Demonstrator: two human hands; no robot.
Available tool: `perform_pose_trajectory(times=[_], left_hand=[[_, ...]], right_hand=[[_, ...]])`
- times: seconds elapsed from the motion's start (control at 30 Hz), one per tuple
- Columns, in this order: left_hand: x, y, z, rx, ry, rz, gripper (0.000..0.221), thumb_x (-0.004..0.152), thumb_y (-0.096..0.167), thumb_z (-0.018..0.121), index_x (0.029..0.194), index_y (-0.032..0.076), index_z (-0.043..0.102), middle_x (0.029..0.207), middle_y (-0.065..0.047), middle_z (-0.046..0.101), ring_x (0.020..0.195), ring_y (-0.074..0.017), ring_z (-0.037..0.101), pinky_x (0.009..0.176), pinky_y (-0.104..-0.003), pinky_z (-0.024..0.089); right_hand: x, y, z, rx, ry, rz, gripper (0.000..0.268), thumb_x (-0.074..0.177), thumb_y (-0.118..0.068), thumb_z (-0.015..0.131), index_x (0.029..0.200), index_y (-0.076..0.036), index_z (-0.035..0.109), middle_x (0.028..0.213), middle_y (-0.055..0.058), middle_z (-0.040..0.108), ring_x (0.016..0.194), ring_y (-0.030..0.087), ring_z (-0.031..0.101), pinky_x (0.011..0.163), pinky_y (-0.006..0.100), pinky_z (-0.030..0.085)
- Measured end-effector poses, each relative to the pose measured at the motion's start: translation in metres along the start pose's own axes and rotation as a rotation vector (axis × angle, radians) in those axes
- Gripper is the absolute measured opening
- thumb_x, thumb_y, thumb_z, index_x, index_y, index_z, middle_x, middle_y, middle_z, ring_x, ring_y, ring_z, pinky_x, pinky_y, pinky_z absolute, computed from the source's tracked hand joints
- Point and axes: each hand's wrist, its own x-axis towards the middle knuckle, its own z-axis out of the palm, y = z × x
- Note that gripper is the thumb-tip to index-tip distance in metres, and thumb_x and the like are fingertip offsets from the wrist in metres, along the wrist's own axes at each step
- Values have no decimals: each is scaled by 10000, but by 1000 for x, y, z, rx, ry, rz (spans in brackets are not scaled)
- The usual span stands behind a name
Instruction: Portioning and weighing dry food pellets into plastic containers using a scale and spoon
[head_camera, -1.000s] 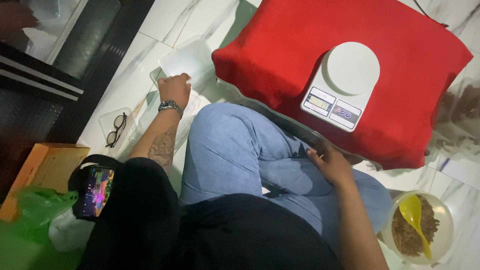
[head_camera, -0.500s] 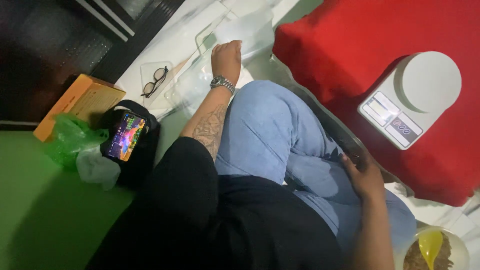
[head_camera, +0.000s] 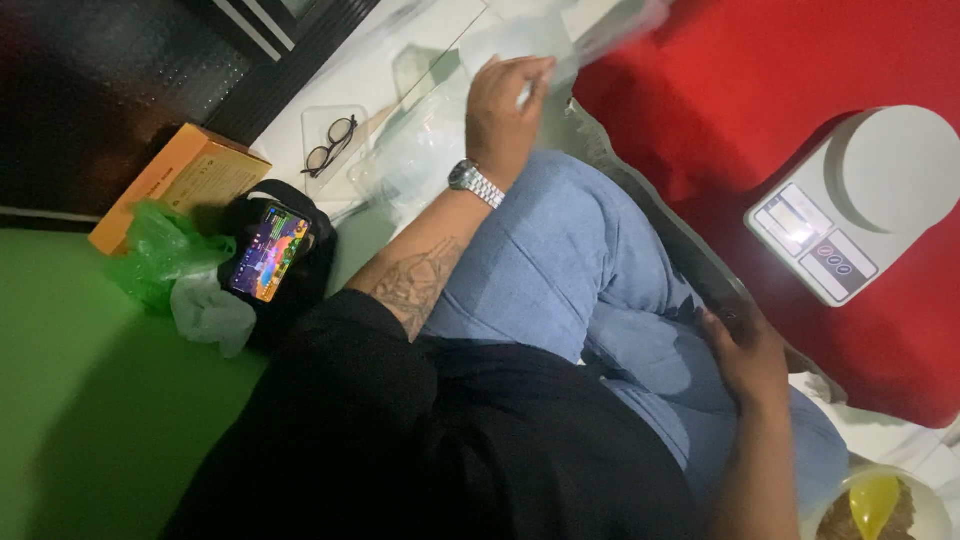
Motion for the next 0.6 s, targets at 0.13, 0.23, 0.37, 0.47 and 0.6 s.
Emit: perform_pose_trajectory(times=[0.13, 0.23, 0.37, 0.47, 0.6], left_hand=[[-13, 25, 12, -80, -56, -22, 125, 972, 186, 670, 1095, 192, 693, 1061, -16, 776, 1101, -235, 712, 1173, -517, 425], [-24, 42, 13, -136, -65, 114, 336, 898, 34, 814, 1163, 161, 651, 1162, -22, 737, 1180, -228, 680, 1216, -561, 421], [-38, 56, 17, -207, -143, 324, 138, 1008, 216, 632, 1092, 108, 646, 1048, -111, 754, 1104, -296, 713, 1143, -561, 453], [-45, 61, 13, -263, -213, 419, 111, 1042, 184, 579, 1109, 106, 623, 1102, -119, 740, 1129, -303, 700, 1148, -547, 428], [-49, 61, 9, -250, -336, 488, 132, 1055, 162, 528, 1150, 129, 614, 1133, -107, 729, 1152, -314, 667, 1121, -522, 431]], right_hand=[[-16, -30, -5, 88, 58, 196, 493, 1008, -187, 606, 1483, -104, 502, 1455, 174, 578, 1314, 348, 557, 1094, 529, 406], [-2, 2, 0, 78, 114, 100, 313, 1031, -209, 640, 1291, -34, 626, 1307, 179, 677, 1214, 339, 624, 1029, 472, 453], [20, 53, 11, 2, 234, -30, 215, 1045, -177, 659, 1197, -27, 641, 1157, 190, 709, 1054, 342, 663, 885, 468, 472], [8, 33, 7, -8, 335, -79, 164, 1056, -125, 662, 1153, 8, 660, 1123, 201, 726, 1022, 345, 684, 877, 463, 491], [21, 79, 14, -64, 596, -161, 160, 1138, -137, 731, 1070, 1, 687, 998, 171, 705, 856, 309, 652, 743, 444, 518]])
